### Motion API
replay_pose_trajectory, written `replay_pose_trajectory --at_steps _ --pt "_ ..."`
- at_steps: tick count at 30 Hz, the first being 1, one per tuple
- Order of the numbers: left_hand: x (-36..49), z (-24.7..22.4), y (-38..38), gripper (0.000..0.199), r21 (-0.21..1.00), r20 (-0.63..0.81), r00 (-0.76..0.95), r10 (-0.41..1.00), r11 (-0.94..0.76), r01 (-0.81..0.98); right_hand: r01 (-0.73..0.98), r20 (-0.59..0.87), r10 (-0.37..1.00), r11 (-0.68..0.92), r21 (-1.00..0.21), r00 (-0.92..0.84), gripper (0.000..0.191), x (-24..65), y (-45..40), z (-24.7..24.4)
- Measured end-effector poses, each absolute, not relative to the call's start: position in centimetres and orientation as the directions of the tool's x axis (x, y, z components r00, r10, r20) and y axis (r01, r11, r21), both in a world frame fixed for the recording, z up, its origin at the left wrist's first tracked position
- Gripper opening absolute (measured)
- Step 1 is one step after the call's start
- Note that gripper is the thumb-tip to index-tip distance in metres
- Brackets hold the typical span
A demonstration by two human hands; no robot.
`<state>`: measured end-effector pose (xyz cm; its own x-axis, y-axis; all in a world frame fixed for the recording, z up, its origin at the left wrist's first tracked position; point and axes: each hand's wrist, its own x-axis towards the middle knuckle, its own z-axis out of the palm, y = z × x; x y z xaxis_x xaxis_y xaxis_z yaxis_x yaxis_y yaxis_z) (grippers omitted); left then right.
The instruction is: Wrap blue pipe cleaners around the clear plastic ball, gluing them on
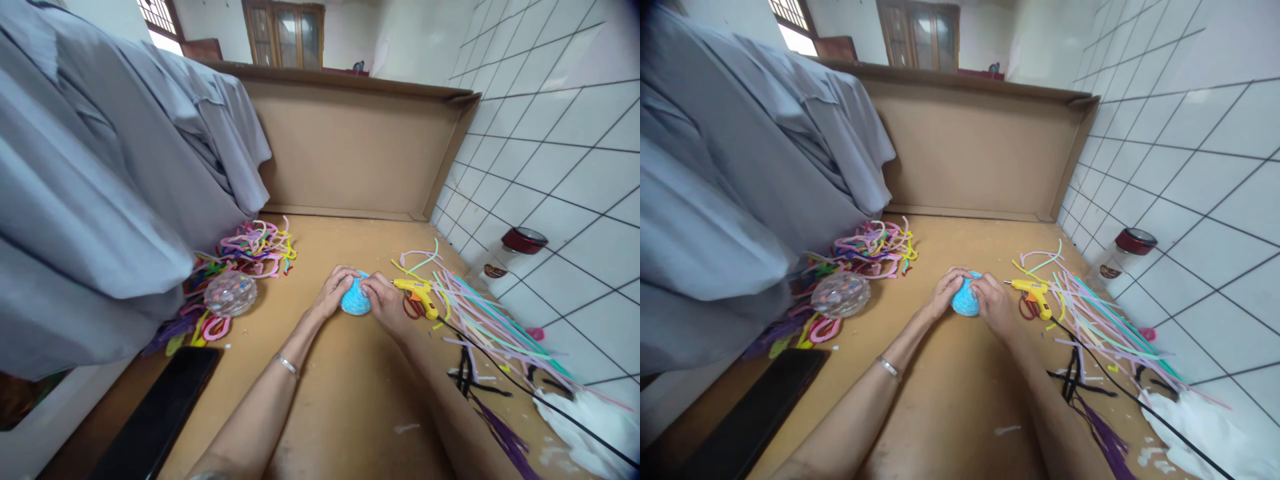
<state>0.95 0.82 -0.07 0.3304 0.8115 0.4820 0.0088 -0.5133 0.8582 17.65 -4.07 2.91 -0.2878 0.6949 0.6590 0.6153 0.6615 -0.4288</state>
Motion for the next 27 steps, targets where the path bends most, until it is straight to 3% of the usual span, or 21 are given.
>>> replay_pose_trajectory --at_steps 9,22,27 --pt "1.2 -0.6 1.1 0.031 0.861 0.483 0.318 0.816 -0.509 -0.002 0.585 0.663 0.698 0.666 -0.463 -0.270 0.024 17.5 -4.3 2.9" --pt "1.3 -0.5 1.0 0.034 0.895 0.440 0.299 0.847 -0.442 -0.062 0.584 0.668 0.689 0.675 -0.451 -0.281 0.018 17.4 -4.4 2.8" --pt "1.4 -0.3 1.1 0.027 0.895 0.438 0.296 0.849 -0.442 -0.055 0.517 0.662 0.698 0.687 -0.511 -0.274 0.015 17.3 -4.9 3.5"
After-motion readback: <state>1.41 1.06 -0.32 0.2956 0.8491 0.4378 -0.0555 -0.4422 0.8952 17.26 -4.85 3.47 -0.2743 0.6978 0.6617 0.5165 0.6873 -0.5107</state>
